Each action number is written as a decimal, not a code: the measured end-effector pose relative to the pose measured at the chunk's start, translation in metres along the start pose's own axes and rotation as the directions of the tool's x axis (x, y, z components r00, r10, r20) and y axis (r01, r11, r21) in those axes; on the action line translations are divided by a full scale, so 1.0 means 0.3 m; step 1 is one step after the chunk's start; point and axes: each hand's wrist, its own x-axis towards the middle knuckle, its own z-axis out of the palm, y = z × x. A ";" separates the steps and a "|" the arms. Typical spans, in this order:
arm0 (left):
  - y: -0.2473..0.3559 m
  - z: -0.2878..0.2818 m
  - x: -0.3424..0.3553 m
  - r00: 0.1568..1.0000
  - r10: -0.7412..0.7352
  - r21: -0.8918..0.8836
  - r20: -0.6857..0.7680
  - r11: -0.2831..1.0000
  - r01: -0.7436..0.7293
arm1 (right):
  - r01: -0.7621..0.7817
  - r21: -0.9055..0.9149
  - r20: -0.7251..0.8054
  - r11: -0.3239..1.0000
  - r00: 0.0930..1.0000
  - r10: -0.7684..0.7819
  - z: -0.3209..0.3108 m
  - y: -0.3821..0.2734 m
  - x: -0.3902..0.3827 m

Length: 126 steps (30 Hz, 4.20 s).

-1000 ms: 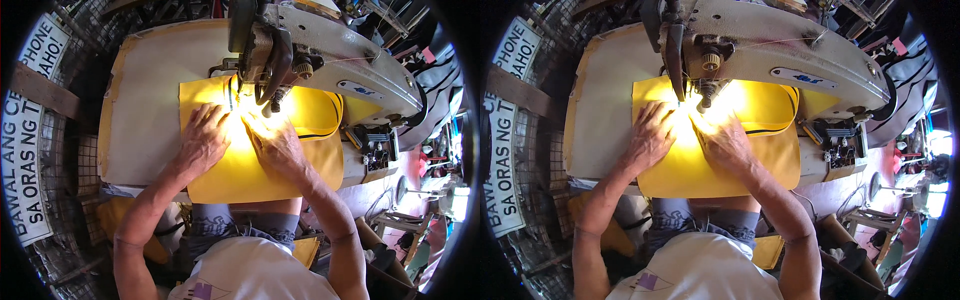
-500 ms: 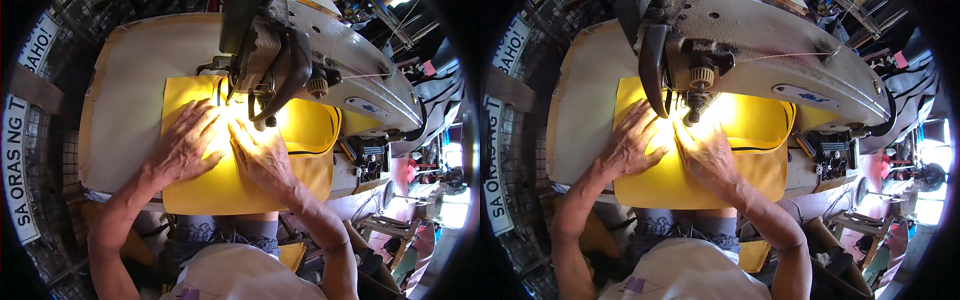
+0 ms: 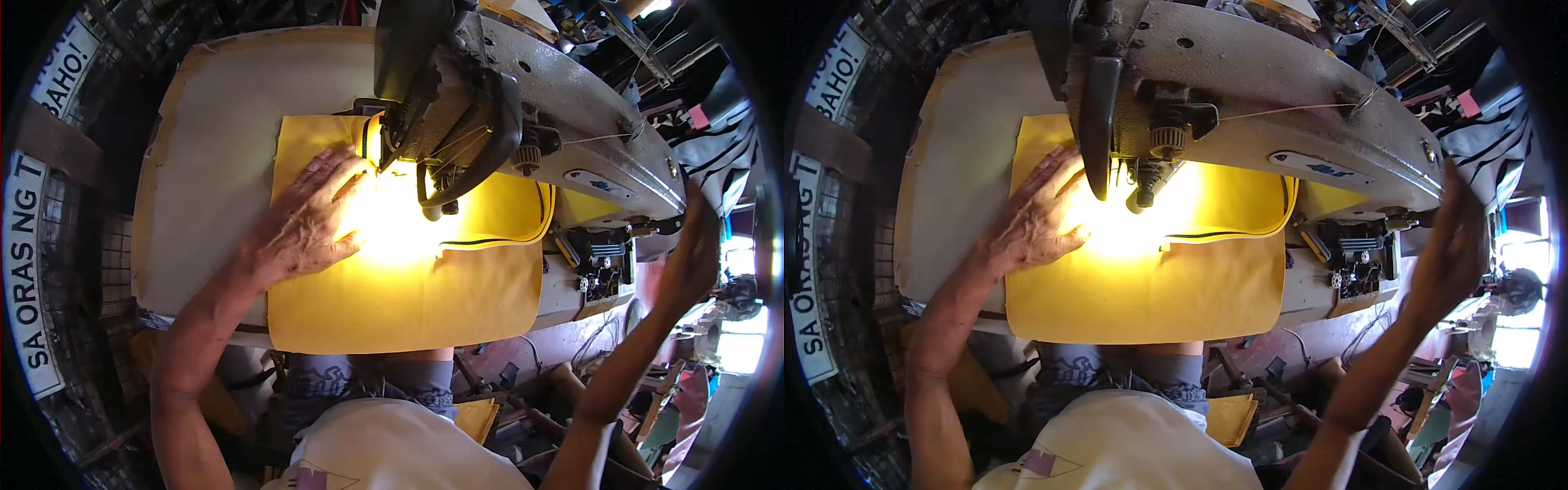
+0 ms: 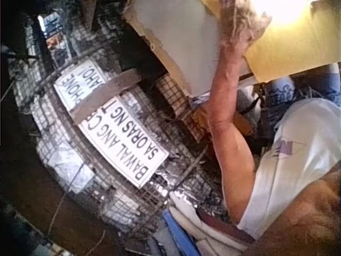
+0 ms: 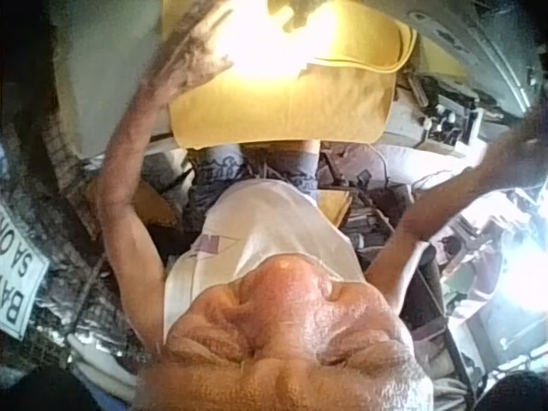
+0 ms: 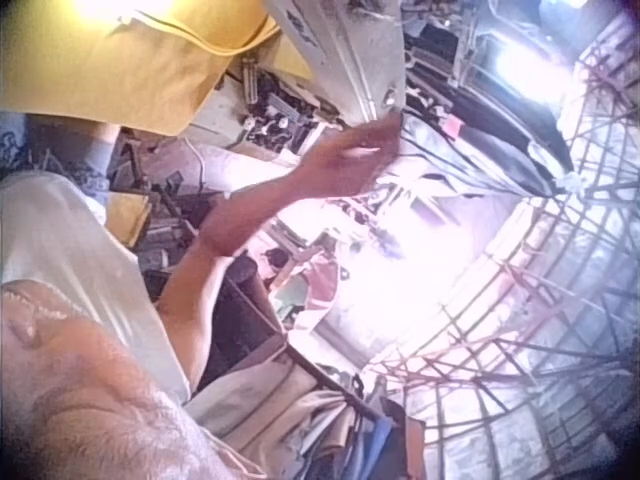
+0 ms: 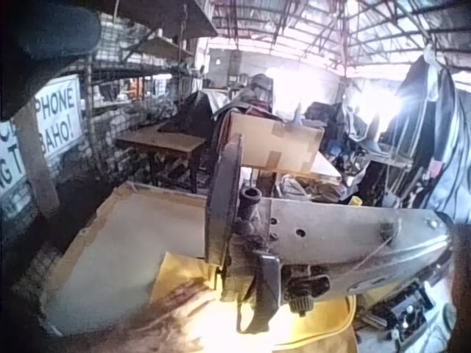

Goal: Sewing handles onto a yellow tote bag using a sewing machine.

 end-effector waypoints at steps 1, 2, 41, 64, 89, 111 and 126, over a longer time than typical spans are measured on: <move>0.002 -0.006 0.000 1.000 -0.002 0.007 0.004 1.000 0.002 | 0.047 0.007 -0.019 0.999 0.999 -0.047 0.051 0.131 0.102; 0.005 -0.012 -0.002 1.000 -0.006 0.018 -0.009 1.000 0.006 | 0.093 0.016 -0.035 0.996 0.995 -0.093 0.118 0.295 0.197; -0.221 0.016 0.116 0.951 0.134 0.116 0.277 0.978 -0.172 | -0.841 0.509 0.793 -0.181 0.377 0.479 -0.024 -0.509 -0.979; 0.035 0.003 -0.020 0.998 0.064 -0.095 -0.023 0.993 -0.066 | 0.519 -0.098 0.406 0.849 0.800 -0.442 0.474 -0.368 -0.169; 0.055 0.008 -0.055 0.996 0.066 0.022 -0.052 0.998 -0.065 | 0.254 0.739 0.290 0.624 0.716 -0.635 0.405 -0.667 -0.349; -0.019 -0.011 -0.006 0.997 0.068 -0.039 0.039 0.997 -0.067 | -0.032 0.158 0.000 0.987 0.999 0.032 0.056 0.078 0.127; -0.026 0.007 -0.013 0.997 0.065 0.114 0.050 0.991 -0.071 | 0.480 -0.237 0.454 0.845 0.823 -0.341 0.411 0.701 0.448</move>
